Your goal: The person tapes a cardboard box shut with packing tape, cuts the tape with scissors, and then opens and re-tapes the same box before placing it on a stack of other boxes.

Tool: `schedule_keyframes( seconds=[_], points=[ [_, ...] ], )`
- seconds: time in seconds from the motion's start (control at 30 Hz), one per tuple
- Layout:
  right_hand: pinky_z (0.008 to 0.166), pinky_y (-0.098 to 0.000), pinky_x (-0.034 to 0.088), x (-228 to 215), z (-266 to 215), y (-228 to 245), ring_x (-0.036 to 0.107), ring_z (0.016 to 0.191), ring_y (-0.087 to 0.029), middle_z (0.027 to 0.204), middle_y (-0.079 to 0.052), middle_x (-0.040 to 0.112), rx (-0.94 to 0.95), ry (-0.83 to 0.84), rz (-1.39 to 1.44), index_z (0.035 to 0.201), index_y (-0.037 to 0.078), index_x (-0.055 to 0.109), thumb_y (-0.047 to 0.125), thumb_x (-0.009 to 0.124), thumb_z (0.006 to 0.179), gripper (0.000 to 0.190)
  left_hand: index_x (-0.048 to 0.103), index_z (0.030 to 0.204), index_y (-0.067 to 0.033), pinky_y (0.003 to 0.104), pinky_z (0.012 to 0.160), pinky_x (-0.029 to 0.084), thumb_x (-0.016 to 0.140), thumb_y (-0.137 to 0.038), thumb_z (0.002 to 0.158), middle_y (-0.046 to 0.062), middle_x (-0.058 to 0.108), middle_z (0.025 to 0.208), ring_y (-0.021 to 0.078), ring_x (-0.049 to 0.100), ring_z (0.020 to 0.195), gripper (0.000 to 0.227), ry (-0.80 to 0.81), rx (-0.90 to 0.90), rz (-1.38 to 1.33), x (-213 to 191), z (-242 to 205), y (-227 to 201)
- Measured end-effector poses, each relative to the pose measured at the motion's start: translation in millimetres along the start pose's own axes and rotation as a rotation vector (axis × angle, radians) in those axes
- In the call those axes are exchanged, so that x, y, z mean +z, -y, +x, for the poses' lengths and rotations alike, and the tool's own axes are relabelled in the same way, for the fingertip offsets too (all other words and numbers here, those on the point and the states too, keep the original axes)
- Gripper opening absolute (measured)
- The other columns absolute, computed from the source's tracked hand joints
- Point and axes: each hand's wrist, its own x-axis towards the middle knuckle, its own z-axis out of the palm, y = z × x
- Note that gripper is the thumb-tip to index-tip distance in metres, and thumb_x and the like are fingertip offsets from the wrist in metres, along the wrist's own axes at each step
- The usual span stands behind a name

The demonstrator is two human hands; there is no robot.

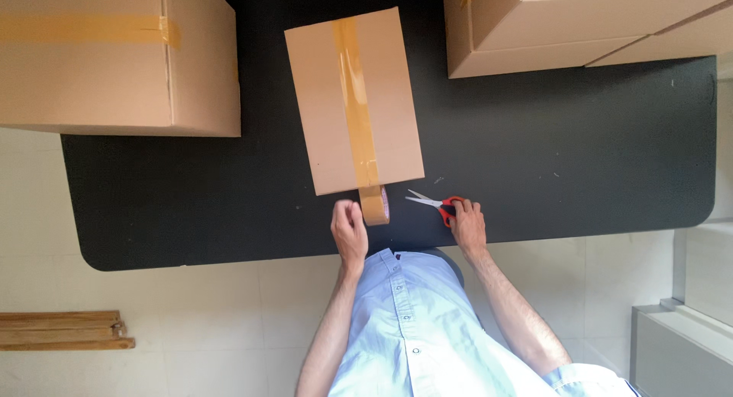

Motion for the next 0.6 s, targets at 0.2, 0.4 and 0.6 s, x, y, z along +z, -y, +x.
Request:
schedule_keyframes(
  seconds=[0.2, 0.4, 0.6],
  points=[
    [0.089, -0.0339, 0.060, 22.4, -6.2, -24.6, 0.067, 0.107, -0.018, 0.105, 0.000, 0.068, -0.036, 0.109, 0.225, 0.118, 0.019, 0.068, 0.031, 0.075, 0.086, 0.035, 0.057, 0.134, -0.0098, 0.042, 0.118, 0.038, 0.074, -0.052, 0.092, 0.015, 0.060, 0.135, 0.0289, 0.053, 0.137, 0.062, 0.286, -0.388, -0.151, 15.1, -23.1, 22.1],
    [0.089, -0.0325, 0.060, -26.1, -26.2, -4.8, 0.070, 0.104, -0.020, 0.107, -0.009, 0.072, -0.008, 0.242, 1.043, 0.123, 0.011, 0.064, 0.000, 0.077, 0.080, 0.046, 0.053, 0.144, -0.0121, 0.051, 0.115, 0.042, 0.074, -0.053, 0.094, 0.018, 0.059, 0.142, 0.0320, 0.053, 0.138, 0.068, 0.430, -0.490, -0.328, 38.1, -26.3, 41.5],
    [0.078, -0.0303, 0.062, -145.9, -15.1, 30.3, 0.069, 0.087, -0.018, 0.091, -0.008, 0.074, -0.184, 0.447, 0.895, 0.114, 0.010, 0.068, 0.011, 0.091, 0.065, 0.055, 0.052, 0.142, -0.0013, 0.051, 0.112, 0.044, 0.062, -0.034, 0.105, 0.025, 0.059, 0.138, 0.0348, 0.052, 0.136, 0.051, 0.396, -0.302, -0.460, 36.8, -26.0, 49.1]
  ],
)
